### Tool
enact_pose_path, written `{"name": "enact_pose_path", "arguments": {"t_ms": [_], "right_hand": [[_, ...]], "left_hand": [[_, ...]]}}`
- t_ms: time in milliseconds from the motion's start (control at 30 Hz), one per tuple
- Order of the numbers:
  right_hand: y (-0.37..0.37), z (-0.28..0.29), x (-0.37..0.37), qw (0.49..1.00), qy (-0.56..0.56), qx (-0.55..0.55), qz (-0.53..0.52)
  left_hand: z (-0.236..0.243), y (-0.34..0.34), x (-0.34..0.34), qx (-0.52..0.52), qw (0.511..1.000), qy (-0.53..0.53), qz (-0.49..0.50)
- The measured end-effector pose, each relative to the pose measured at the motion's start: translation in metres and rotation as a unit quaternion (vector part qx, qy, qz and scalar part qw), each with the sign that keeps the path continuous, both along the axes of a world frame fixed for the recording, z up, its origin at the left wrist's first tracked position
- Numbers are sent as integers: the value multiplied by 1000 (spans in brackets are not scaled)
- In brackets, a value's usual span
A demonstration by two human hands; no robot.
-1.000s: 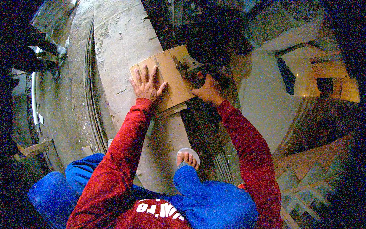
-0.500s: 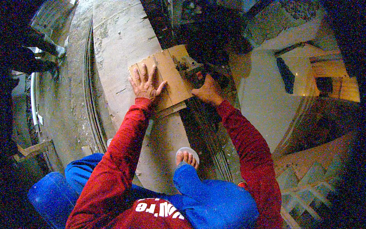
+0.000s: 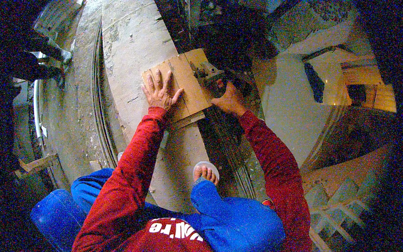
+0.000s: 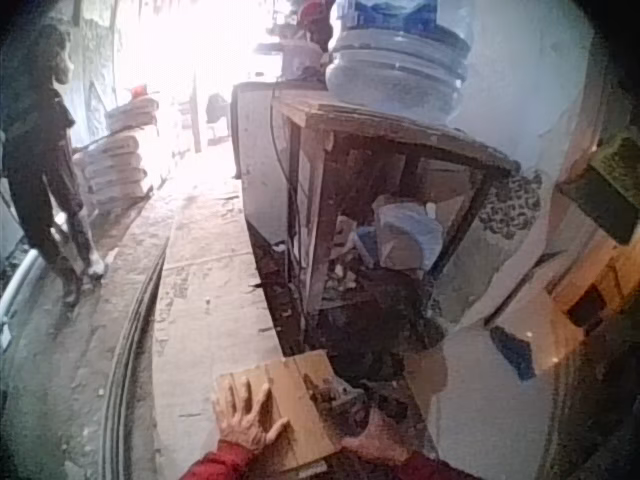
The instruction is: The person uses an angle grinder to cut a small rectangular piece of wood placed on a workbench. They hold the wood steady with one hand while guiding the grinder with the other, then reposition the wood to complete the cut.
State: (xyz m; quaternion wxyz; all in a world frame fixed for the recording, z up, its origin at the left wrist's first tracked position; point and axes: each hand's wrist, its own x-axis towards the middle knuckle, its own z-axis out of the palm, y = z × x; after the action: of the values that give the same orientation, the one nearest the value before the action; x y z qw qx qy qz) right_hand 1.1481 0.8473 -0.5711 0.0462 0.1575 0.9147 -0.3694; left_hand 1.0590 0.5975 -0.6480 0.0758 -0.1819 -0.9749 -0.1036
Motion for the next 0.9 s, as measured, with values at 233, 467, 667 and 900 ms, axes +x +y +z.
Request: {"name": "enact_pose_path", "arguments": {"t_ms": [233, 467, 667, 900], "right_hand": [[2, -6, 3, 1000, 6, 28, -7], [7, -16, 0, 1000, -17, -15, -3], [6, -14, -1, 999, -41, 24, -12], [3, -4, 4, 999, -29, 41, 0]], "left_hand": [[-2, -1, 0, 7, 1000, 11, -1], [-4, 0, -1, 1, 1000, 25, 7], [-3, 1, -1, -2, 999, 34, 9], [-6, 0, -2, 9, 1000, 19, 8]]}}
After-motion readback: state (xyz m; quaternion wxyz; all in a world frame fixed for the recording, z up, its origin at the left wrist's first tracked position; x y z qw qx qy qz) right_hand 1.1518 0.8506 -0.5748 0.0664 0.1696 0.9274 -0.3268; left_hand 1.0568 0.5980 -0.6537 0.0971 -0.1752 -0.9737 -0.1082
